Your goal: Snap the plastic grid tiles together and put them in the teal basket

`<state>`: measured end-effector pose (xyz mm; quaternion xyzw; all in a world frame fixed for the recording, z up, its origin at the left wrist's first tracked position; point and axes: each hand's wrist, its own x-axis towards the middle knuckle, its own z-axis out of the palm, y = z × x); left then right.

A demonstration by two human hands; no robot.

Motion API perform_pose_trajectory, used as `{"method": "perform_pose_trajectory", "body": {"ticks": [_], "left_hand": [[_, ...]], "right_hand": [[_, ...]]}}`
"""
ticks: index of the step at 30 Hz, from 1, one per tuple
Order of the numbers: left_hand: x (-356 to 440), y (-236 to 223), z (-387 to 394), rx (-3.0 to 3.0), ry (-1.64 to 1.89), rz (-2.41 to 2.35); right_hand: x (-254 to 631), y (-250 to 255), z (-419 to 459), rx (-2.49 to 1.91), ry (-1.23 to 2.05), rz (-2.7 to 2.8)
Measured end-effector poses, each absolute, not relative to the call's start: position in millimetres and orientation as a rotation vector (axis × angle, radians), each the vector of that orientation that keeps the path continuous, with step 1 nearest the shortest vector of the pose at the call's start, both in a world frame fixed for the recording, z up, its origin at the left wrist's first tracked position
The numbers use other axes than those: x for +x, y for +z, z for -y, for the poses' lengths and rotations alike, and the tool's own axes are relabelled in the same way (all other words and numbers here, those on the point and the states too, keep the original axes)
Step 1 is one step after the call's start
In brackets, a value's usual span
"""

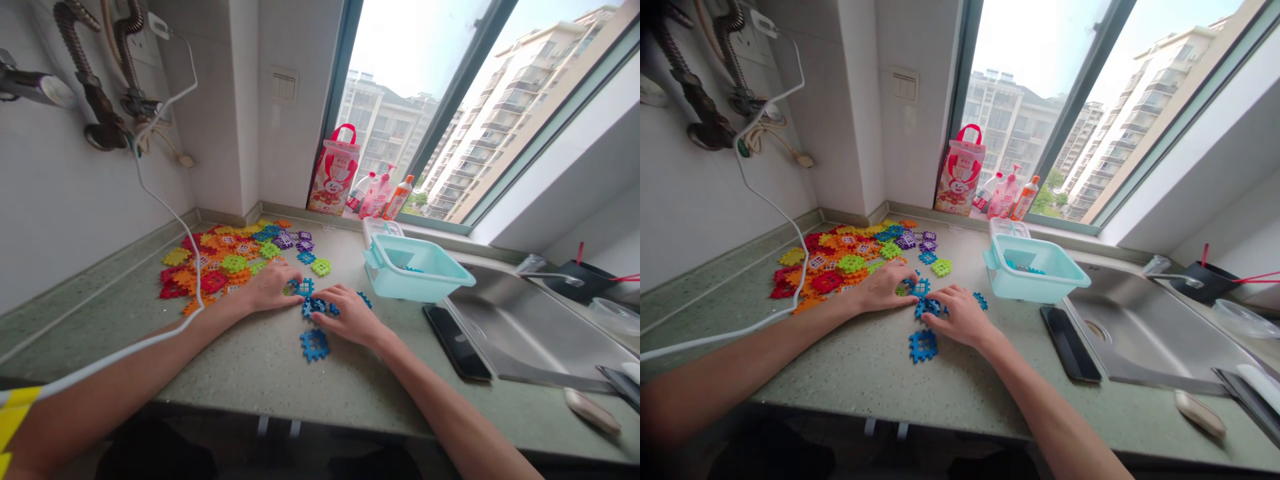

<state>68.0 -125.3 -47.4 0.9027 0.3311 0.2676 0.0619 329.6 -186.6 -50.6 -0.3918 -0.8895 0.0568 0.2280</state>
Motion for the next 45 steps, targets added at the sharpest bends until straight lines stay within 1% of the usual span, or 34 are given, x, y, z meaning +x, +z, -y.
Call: {"method": "perform_pose_trajectory", "body": {"ticks": [8,11,18,24,31,35,41,45], "left_hand": [[60.7,-35.7,121.3,2.669,0.952,-1.224],[49.5,-31.6,114.1,2.692,0.909,-1.257],[36.7,-37.4,100.0,2.747,0.790,-1.161],[37.0,-41.5,93.8,2.736,0.809,-1.189],[37.0,-44.8,90.3,2.714,0.711,-1.163],[38.6,-42.0,91.9,2.722,0.709,-1.165],[40.9,-36.6,99.7,2.761,0.627,-1.217],[44.9,-33.2,107.4,2.784,0.579,-1.237]], "right_hand": [[330.4,-48.0,183.8,-1.043,0.200,2.488],[330.8,-46.6,183.6,-1.043,0.209,2.478],[331.3,-40.9,182.7,-1.064,0.201,2.439],[320.0,-44.6,179.9,-1.196,0.148,2.372],[308.4,-45.5,182.3,-1.322,0.141,2.344],[312.9,-43.7,179.4,-1.256,0.154,2.403],[329.3,-45.3,174.6,-1.055,0.269,2.468],[333.2,-48.0,175.0,-1.023,0.302,2.455]]}}
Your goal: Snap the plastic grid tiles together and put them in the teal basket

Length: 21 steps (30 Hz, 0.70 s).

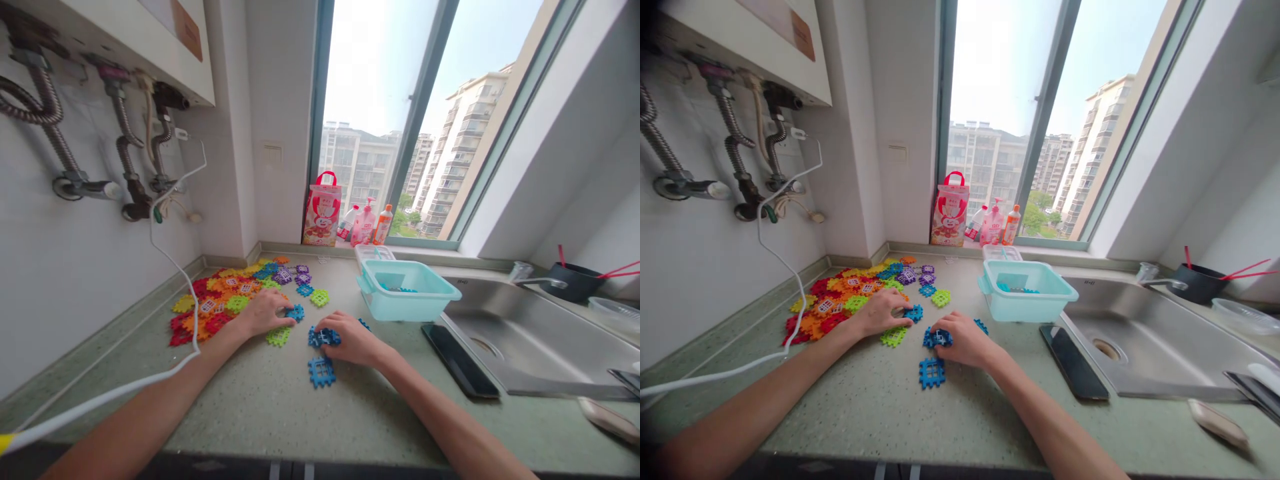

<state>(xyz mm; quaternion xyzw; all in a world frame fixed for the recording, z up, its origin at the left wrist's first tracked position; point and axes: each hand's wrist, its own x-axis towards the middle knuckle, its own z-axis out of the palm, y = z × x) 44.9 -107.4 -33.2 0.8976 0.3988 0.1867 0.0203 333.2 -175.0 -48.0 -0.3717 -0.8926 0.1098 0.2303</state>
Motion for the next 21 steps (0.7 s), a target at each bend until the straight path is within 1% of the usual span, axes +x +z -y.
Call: {"method": "perform_pose_trajectory", "body": {"ticks": [7,15,18,21], "left_hand": [[55.2,-28.1,125.8,2.819,0.540,-1.242],[55.0,-43.0,122.2,2.753,0.648,-1.235],[54.2,-34.6,123.9,2.752,0.680,-1.201],[55.0,-15.6,141.2,2.795,0.749,-1.134]], "right_hand": [[334.7,-49.5,173.9,-0.971,0.325,2.444],[334.7,-47.2,171.6,-0.946,0.290,2.457],[335.9,-44.5,173.0,-0.934,0.313,2.453],[337.7,-44.7,173.0,-0.927,0.337,2.441]]}}
